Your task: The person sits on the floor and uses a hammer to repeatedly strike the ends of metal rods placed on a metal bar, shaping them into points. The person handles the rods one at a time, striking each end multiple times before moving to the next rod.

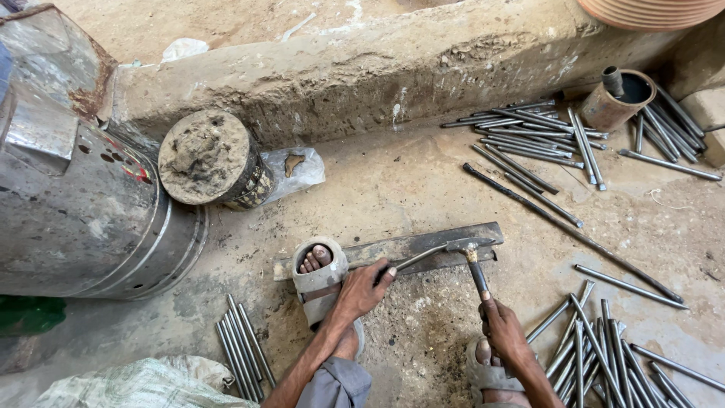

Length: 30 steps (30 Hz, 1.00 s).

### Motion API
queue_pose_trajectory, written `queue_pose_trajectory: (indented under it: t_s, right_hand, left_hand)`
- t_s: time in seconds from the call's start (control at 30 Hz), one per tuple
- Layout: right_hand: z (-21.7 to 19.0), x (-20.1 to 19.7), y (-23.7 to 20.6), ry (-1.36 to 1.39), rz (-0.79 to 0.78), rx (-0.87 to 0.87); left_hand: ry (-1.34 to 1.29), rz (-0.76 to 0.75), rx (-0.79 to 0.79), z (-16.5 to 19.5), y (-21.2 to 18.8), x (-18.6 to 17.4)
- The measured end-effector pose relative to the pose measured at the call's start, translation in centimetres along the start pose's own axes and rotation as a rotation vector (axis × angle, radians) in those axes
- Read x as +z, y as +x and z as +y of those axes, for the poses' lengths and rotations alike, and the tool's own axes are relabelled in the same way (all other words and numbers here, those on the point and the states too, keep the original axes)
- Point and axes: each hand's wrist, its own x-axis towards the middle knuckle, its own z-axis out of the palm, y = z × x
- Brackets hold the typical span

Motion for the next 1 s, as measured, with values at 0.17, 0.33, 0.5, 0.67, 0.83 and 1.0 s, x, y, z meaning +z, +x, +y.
queue_pose_trajectory:
  t_s: [0.17,0.33,0.5,0.67,0.83,1.0]
  right_hand:
    - [-1.5,-1.1,-2.1,-0.119,0.08,-0.049]
    - [-3.6,-2.2,-4.1,-0.166,0.059,-0.175]
    - [-5.6,-1.1,-4.2,-0.363,0.015,-0.152]
    - [-6.0,0.4,-3.9,-0.381,0.012,-0.148]
    - [-5.6,0.0,-4.1,-0.386,0.027,-0.159]
    - [-5.7,0.1,-3.8,-0.279,0.103,-0.189]
  left_hand:
    - [0.218,-0.018,-0.042,1.7,-0.3,-0.5]
    - [0.291,0.076,0.024,2.4,-0.5,-0.8]
    - [0.266,0.121,0.037,2.7,-0.5,-0.9]
    - [0.274,0.079,0.006,2.6,-0.3,-0.9]
    - [0.277,0.077,0.017,2.4,-0.3,-0.7]
    - [0.22,0.07,-0.041,2.3,-0.1,-0.5]
